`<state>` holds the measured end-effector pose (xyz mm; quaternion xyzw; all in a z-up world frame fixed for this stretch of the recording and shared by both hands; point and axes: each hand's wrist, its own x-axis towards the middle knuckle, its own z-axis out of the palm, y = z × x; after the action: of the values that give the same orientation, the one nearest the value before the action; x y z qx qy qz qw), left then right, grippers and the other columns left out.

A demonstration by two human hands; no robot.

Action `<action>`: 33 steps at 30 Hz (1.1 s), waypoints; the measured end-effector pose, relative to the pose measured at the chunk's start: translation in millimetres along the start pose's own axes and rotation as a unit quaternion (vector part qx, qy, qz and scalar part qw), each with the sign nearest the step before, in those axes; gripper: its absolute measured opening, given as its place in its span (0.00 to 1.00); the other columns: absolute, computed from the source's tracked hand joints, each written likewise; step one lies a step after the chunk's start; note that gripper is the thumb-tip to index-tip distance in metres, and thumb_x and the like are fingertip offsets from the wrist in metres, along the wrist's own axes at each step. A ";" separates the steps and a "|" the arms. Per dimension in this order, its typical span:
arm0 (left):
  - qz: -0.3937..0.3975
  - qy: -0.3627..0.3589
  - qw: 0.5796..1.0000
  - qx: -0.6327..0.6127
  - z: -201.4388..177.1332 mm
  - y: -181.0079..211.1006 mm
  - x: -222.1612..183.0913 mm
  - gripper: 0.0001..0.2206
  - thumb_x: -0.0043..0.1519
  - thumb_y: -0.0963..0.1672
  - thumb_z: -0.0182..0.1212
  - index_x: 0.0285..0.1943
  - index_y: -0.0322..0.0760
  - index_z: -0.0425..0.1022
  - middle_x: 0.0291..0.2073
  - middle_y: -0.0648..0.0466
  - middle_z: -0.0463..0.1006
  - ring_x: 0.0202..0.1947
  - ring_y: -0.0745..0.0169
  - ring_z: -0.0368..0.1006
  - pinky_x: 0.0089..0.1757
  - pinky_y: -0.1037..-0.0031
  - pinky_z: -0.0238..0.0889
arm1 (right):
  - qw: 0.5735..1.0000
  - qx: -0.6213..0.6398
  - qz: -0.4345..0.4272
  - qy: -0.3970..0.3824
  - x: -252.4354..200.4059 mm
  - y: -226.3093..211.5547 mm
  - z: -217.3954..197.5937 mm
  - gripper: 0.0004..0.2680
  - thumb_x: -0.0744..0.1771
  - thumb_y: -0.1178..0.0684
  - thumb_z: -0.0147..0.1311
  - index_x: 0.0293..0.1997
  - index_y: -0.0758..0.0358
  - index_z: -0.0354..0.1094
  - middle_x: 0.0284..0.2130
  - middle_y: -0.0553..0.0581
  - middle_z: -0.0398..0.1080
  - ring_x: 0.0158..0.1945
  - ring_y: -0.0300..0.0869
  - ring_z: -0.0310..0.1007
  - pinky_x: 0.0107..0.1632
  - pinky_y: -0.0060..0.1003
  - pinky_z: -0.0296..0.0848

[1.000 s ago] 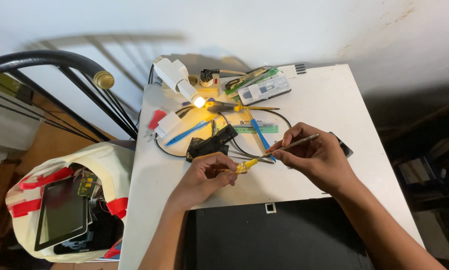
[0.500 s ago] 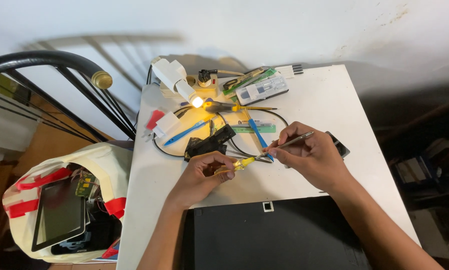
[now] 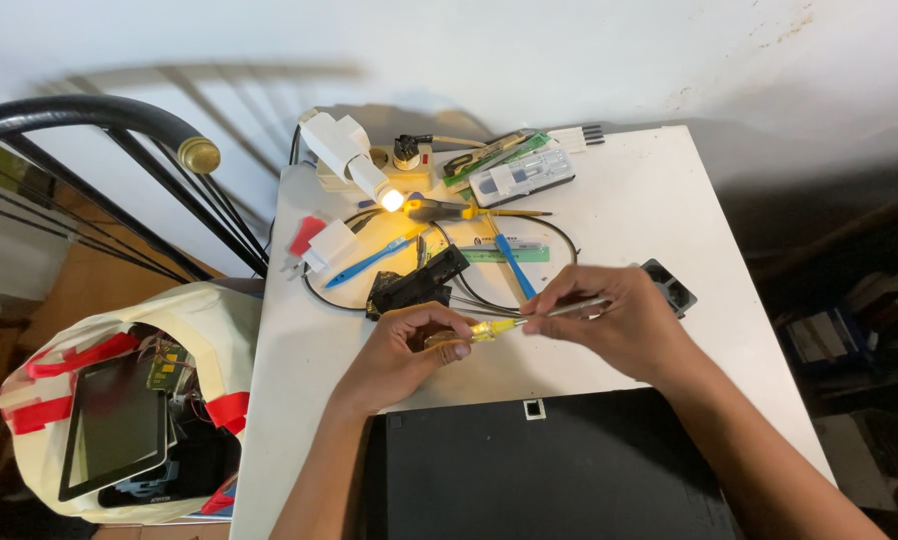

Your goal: Assembling or repairing a video game console by installing internal components and securing the outer shell with screws.

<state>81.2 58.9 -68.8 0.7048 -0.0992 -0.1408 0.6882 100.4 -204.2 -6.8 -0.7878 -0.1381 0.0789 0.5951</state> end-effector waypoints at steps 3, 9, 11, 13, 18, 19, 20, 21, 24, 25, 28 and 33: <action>-0.010 -0.032 0.999 -0.013 7.8 10.6 -3.8 0.17 0.58 0.42 0.72 0.57 0.42 0.81 0.44 0.39 0.84 0.42 0.53 0.79 0.45 0.62 0.74 | 0.995 -0.069 0.027 -0.066 -2.8 -3.4 2.9 0.06 0.57 0.60 0.73 0.32 0.63 0.82 0.28 0.64 0.84 0.36 0.49 0.88 0.39 0.42 0.85; 0.025 0.009 0.997 -0.074 -6.4 -35.3 4.6 0.17 0.61 0.43 0.69 0.58 0.31 0.80 0.44 0.36 0.83 0.34 0.53 0.79 0.34 0.68 0.74 | 0.998 0.068 0.014 -0.003 0.5 -1.3 -0.7 0.14 0.62 0.58 0.65 0.52 0.70 0.72 0.36 0.67 0.82 0.33 0.45 0.82 0.37 0.38 0.83; 0.025 0.005 0.997 -0.067 -3.1 -27.3 3.5 0.18 0.61 0.44 0.70 0.58 0.31 0.80 0.43 0.36 0.83 0.32 0.53 0.78 0.33 0.69 0.73 | 0.999 0.044 -0.005 0.019 2.7 6.1 -3.0 0.10 0.64 0.58 0.64 0.47 0.71 0.75 0.30 0.66 0.81 0.31 0.45 0.82 0.36 0.36 0.83; 0.023 0.001 0.998 -0.060 -1.3 -23.1 1.7 0.18 0.60 0.45 0.70 0.57 0.31 0.80 0.43 0.36 0.83 0.31 0.54 0.78 0.31 0.69 0.72 | 0.999 0.020 -0.023 0.040 2.9 11.7 -5.0 0.07 0.65 0.57 0.63 0.42 0.73 0.77 0.25 0.65 0.80 0.28 0.44 0.83 0.34 0.34 0.83; 0.041 0.010 0.997 -0.068 0.9 -13.7 -3.9 0.17 0.58 0.42 0.73 0.52 0.23 0.82 0.27 0.39 0.82 0.24 0.61 0.74 0.27 0.74 0.69 | 0.998 -0.059 0.011 0.006 -1.0 -9.8 -8.1 0.08 0.63 0.55 0.66 0.40 0.70 0.80 0.23 0.64 0.82 0.28 0.41 0.82 0.36 0.35 0.83; 0.039 0.012 0.997 -0.067 0.2 -13.2 -4.5 0.17 0.58 0.42 0.73 0.52 0.23 0.82 0.27 0.39 0.82 0.24 0.61 0.74 0.27 0.74 0.69 | 0.998 -0.057 0.012 0.004 -0.1 -10.9 -7.9 0.08 0.63 0.55 0.66 0.40 0.70 0.80 0.23 0.64 0.82 0.28 0.41 0.82 0.36 0.35 0.83; 0.049 0.027 0.996 -0.071 0.1 -12.6 -4.9 0.16 0.55 0.40 0.76 0.49 0.23 0.83 0.27 0.39 0.82 0.23 0.62 0.74 0.25 0.76 0.69 | 0.997 -0.070 0.009 -0.018 0.7 -11.8 -8.3 0.07 0.63 0.56 0.66 0.39 0.69 0.81 0.23 0.63 0.83 0.29 0.44 0.84 0.36 0.37 0.83; 0.059 0.041 0.995 -0.073 -0.1 -11.5 -4.9 0.15 0.52 0.39 0.78 0.45 0.23 0.84 0.27 0.39 0.83 0.21 0.63 0.75 0.24 0.77 0.70 | 0.996 -0.081 0.006 -0.037 0.8 -12.6 -8.8 0.06 0.62 0.56 0.66 0.38 0.68 0.82 0.24 0.63 0.83 0.29 0.46 0.85 0.37 0.40 0.83; 0.091 0.128 0.963 -0.217 -15.9 -51.4 2.1 0.16 0.49 0.33 0.76 0.45 0.20 0.80 0.30 0.37 0.77 0.21 0.57 0.75 0.24 0.73 0.71 | 0.980 -0.132 -0.039 -0.140 -9.5 -40.7 -2.5 0.04 0.64 0.57 0.62 0.33 0.62 0.83 0.23 0.62 0.83 0.29 0.52 0.87 0.39 0.44 0.84; 0.088 0.123 0.965 -0.214 -18.6 -48.5 -1.0 0.16 0.49 0.33 0.76 0.45 0.20 0.80 0.30 0.37 0.77 0.21 0.57 0.75 0.24 0.73 0.71 | 0.982 -0.127 -0.038 -0.135 -14.6 -41.2 -1.2 0.04 0.64 0.57 0.62 0.33 0.62 0.83 0.23 0.62 0.83 0.29 0.52 0.87 0.39 0.44 0.84; 0.167 0.115 0.945 -0.256 -26.1 -37.4 -10.6 0.14 0.50 0.34 0.76 0.41 0.23 0.74 0.30 0.39 0.76 0.26 0.52 0.77 0.27 0.70 0.72 | 0.956 -0.143 -0.145 -0.211 -22.7 -45.0 -5.4 0.06 0.64 0.61 0.59 0.40 0.60 0.82 0.26 0.60 0.82 0.32 0.53 0.85 0.39 0.44 0.82; 0.077 0.128 0.988 -0.048 -25.8 16.6 -52.9 0.12 0.46 0.33 0.77 0.38 0.21 0.82 0.26 0.36 0.82 0.21 0.62 0.73 0.24 0.75 0.70 | 0.979 -0.114 -0.026 -0.169 -22.3 -56.3 -26.4 0.12 0.61 0.55 0.66 0.48 0.58 0.79 0.32 0.59 0.85 0.38 0.50 0.87 0.42 0.44 0.86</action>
<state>40.9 100.3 -48.6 0.6733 -0.0577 -0.0008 0.7371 79.9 -221.1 53.7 -0.8219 -0.2652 0.1791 0.4713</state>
